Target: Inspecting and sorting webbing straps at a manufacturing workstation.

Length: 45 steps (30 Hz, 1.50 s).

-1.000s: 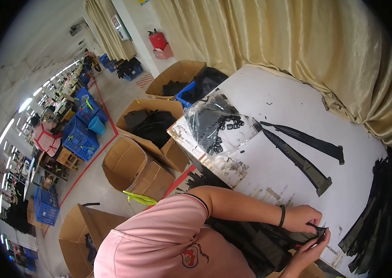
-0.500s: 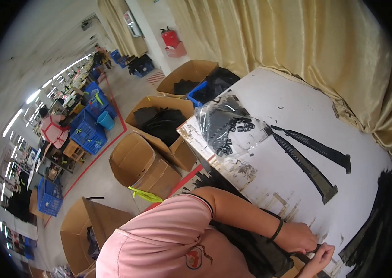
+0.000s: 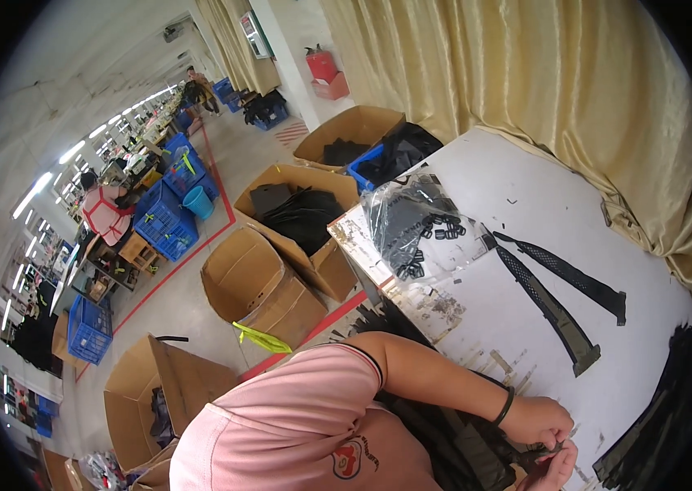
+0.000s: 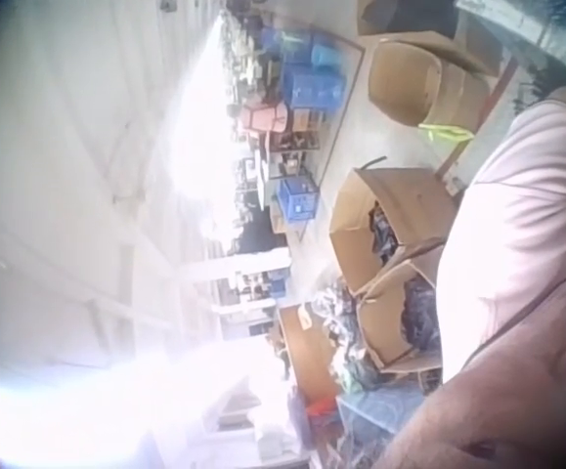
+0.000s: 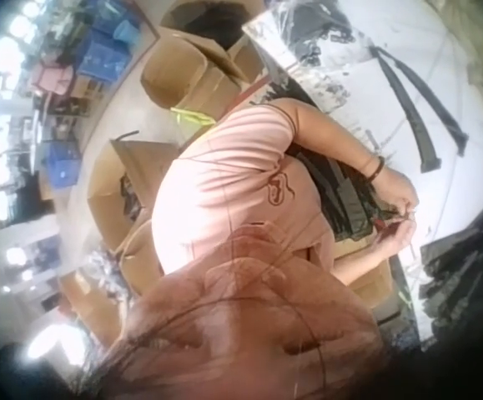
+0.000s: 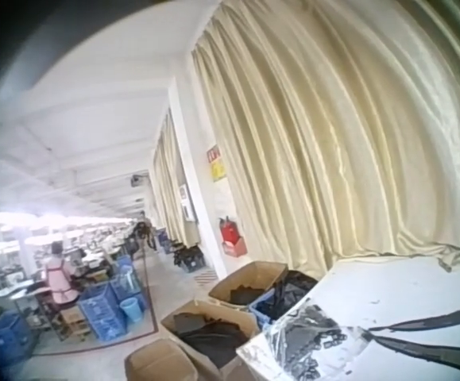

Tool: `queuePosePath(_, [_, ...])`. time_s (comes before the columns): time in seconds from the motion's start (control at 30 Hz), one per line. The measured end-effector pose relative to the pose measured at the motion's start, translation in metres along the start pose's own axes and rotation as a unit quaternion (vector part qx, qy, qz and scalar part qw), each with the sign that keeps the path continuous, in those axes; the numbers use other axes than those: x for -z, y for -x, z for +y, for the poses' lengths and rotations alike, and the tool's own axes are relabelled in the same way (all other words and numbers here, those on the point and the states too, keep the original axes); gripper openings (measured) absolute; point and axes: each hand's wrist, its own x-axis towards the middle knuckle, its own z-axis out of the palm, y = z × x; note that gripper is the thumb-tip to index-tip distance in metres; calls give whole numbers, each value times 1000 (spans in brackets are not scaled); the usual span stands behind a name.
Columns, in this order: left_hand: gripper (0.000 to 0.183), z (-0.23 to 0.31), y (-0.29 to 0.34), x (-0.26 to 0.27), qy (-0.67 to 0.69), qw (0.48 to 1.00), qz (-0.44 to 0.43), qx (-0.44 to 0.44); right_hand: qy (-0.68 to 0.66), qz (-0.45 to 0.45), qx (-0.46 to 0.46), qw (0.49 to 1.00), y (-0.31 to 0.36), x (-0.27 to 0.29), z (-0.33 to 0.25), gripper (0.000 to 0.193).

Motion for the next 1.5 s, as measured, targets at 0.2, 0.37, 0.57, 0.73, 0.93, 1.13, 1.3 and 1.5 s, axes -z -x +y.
queuePosePath(0.2, [8, 15, -7, 14, 93, 995, 22, -24, 12, -80, -85, 993, 8, -2, 14, 62])
queuePosePath(0.37, [7, 5, -9, 14, 63, 992, 56, -93, -161, -126, -11, 979, 10, -20, 15, 76])
queuePosePath(0.57, [7, 11, -12, 20, 83, 990, 61, -99, 22, -16, -70, 997, 7, -10, 4, 48])
queuePosePath(0.73, [25, 17, -1, 12, 17, 999, -19, -22, 344, 102, 235, 903, 6, -35, 4, 29])
queuePosePath(0.93, [34, -11, -12, 10, -55, 996, 43, 61, 333, 136, 268, 894, 16, -62, -16, 13])
queuePosePath(1.13, [39, -4, -9, 16, 57, 992, -10, 109, 239, 120, 65, 961, 17, -52, -20, 11])
queuePosePath(1.3, [40, -18, -9, 15, 52, 995, -7, 89, 176, 201, 166, 949, 1, -33, -33, 16])
queuePosePath(1.5, [36, -15, -8, 7, -53, 993, -75, 70, 297, 13, 193, 935, -14, -27, 3, 20])
